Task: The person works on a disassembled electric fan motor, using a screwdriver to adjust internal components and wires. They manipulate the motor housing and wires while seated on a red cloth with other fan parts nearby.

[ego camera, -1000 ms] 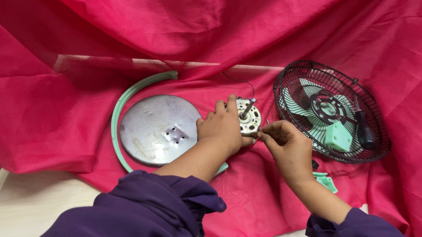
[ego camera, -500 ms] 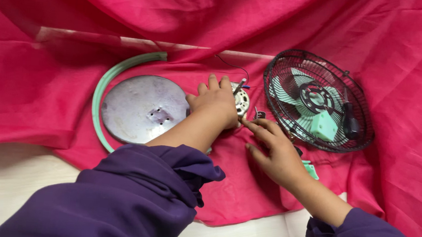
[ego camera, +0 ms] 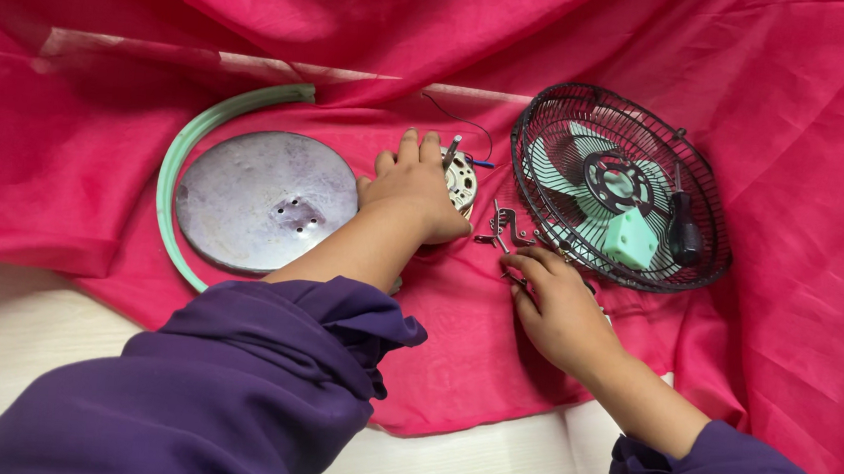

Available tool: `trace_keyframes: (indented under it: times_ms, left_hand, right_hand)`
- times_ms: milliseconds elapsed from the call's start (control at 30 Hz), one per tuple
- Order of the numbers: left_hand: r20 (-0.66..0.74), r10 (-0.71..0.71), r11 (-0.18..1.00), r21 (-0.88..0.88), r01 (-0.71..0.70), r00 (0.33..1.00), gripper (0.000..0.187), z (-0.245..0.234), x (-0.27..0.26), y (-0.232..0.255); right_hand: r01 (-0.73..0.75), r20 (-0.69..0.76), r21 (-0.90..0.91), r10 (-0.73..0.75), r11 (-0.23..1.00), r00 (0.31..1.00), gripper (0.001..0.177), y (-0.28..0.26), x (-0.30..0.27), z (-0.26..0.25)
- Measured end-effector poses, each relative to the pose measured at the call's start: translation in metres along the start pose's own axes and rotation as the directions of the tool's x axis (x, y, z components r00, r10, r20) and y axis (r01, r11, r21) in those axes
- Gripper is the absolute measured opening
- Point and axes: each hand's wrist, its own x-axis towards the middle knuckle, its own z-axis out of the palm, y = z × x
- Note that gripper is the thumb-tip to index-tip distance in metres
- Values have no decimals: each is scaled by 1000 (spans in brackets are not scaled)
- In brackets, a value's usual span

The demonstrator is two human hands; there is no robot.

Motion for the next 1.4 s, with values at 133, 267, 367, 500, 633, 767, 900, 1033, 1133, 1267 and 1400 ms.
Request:
trace_keyframes:
  times_ms: [133,267,367,500,633,767,900,1033,1133,1267,1400]
  left_hand:
    - [-38,31,999,-4,-32,999,128,7,1,-2]
    - [-95,49,998,-35,-52,994,126,13,0,-7]
    - [-120,50,997,-46,-56,991,126,15,0,-9]
    - [-131,48,997,-46,-55,990,125,16,0,-9]
    - [-114,36,998,-41,-41,993,125,15,0,-7]
    - [-107,39,998,-36,-43,994,126,15,1,-7]
    - [-108,51,998,-33,-55,993,126,15,1,-8]
    - [-107,72,995,-54,-79,992,128,17,2,-12]
    - [-126,92,992,-77,-102,988,128,16,2,-13]
    - [-229,95,980,-148,-131,969,129,17,-6,-15]
    - [-549,79,973,-141,-185,832,131,30,-33,-14]
  right_hand:
    - [-22,50,28,21,999,999,32,0,6,-2]
    - [34,59,50,-37,998,998,43,8,15,4]
    - [33,90,-44,-29,999,996,52,15,24,11]
    - [59,115,-115,-46,992,992,60,17,34,15]
    - [-4,64,-149,14,989,998,44,7,33,10]
    - [-82,56,-247,99,965,993,36,-5,35,3]
    - [-130,82,-361,170,923,982,35,-11,39,-1]
    - [-127,66,-375,163,918,984,34,-13,40,0]
    - [-124,87,-399,172,909,981,36,-12,42,1]
    - [-113,119,-447,185,887,976,37,-14,44,3]
    - [-67,136,-487,151,871,979,47,-17,43,1]
